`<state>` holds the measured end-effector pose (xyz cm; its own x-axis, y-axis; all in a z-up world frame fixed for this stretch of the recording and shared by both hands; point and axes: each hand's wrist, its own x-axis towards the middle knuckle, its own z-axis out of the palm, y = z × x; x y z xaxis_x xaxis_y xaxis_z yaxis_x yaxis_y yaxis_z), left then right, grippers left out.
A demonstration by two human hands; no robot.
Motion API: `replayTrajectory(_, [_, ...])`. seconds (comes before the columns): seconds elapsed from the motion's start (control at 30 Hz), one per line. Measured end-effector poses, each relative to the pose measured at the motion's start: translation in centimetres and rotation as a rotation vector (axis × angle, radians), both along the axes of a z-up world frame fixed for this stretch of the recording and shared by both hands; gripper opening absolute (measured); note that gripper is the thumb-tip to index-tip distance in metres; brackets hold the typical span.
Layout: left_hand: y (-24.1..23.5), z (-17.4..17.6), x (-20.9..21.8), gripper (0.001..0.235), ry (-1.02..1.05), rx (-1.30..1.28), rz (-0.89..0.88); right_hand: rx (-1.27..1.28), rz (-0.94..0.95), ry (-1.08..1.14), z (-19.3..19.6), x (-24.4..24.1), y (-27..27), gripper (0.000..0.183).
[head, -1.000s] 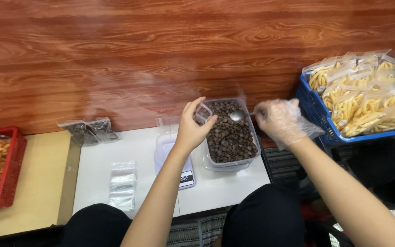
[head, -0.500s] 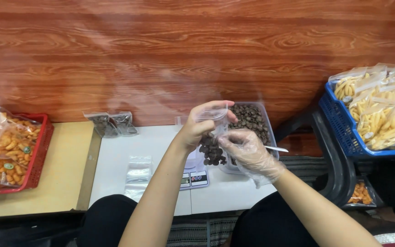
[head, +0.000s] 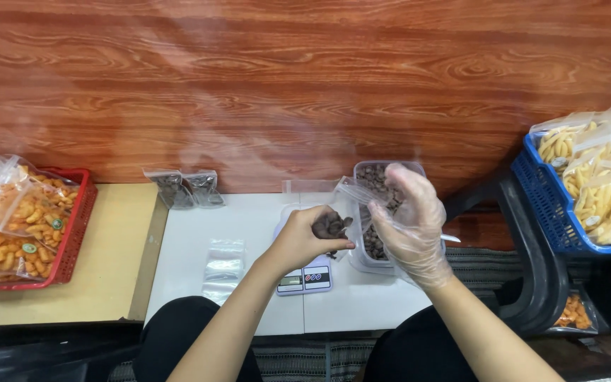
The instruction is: Packaging small food items into plastic bags and weighing them on a digital scale for portion control.
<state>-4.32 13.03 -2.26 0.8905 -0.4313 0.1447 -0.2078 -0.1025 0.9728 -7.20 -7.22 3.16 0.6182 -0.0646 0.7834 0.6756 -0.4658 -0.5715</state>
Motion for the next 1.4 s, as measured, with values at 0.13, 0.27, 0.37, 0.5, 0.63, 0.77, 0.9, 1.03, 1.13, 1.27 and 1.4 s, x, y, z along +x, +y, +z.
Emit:
replayTrajectory(0.13, [1.0, 1.6, -1.1, 0.031, 0.046, 0.058, -0.028, -0.376, 0.098, -0.063, 4.1, -0.7, 0.2, 0.022])
replayTrajectory(0.27, [1.7, 1.5, -1.9, 0.030, 0.007, 0.112, -0.029, -0.204, 0.203, 0.224, 5.3, -1.6, 0.2, 0.025])
replayTrajectory(0.37, [1.6, 0.5, -2.3, 0.035, -0.004, 0.129, -0.023, -0.199, 0.276, 0.310, 4.2, -1.4, -0.5, 0.028])
replayTrajectory(0.5, [1.6, -0.6, -2.7, 0.035, -0.040, 0.170, -0.028, -0.360, 0.234, 0.228, 3.3, -1.2, -0.9, 0.031])
replayTrajectory(0.63, [1.8, -0.2, -2.8, 0.032, -0.056, 0.199, -0.018, -0.349, 0.197, 0.166, 2.0, -1.5, -0.7, 0.020])
replayTrajectory(0.77, [2.3, 0.9, -2.6, 0.036, 0.020, 0.201, -0.052, -0.437, 0.260, 0.127, 3.9, -2.9, 0.9, 0.015])
replayTrajectory(0.9, [3.0, 1.7, -2.3, 0.039, 0.023, 0.259, -0.104, -0.735, 0.068, 0.809, 3.9, -2.1, -0.9, 0.031])
replayTrajectory(1.03, [2.7, 1.9, -2.8, 0.036, 0.061, 0.251, -0.116, -0.472, 0.377, 1.165, 7.0, -2.0, 0.8, 0.044])
replayTrajectory(1.13, [2.7, 2.2, -3.2, 0.035, 0.007, 0.347, -0.154, -0.403, 0.477, 1.305, 5.1, -2.2, 1.3, 0.043])
replayTrajectory(1.27, [3.5, 1.8, -3.0, 0.048, 0.013, 0.390, -0.118, -0.374, 0.444, 1.101, 1.8, -1.4, -1.0, 0.023])
replayTrajectory(1.4, [4.1, 1.9, -2.5, 0.053, 0.009, 0.249, 0.060, -0.195, 0.482, 1.085, 3.2, -1.5, -1.0, 0.025])
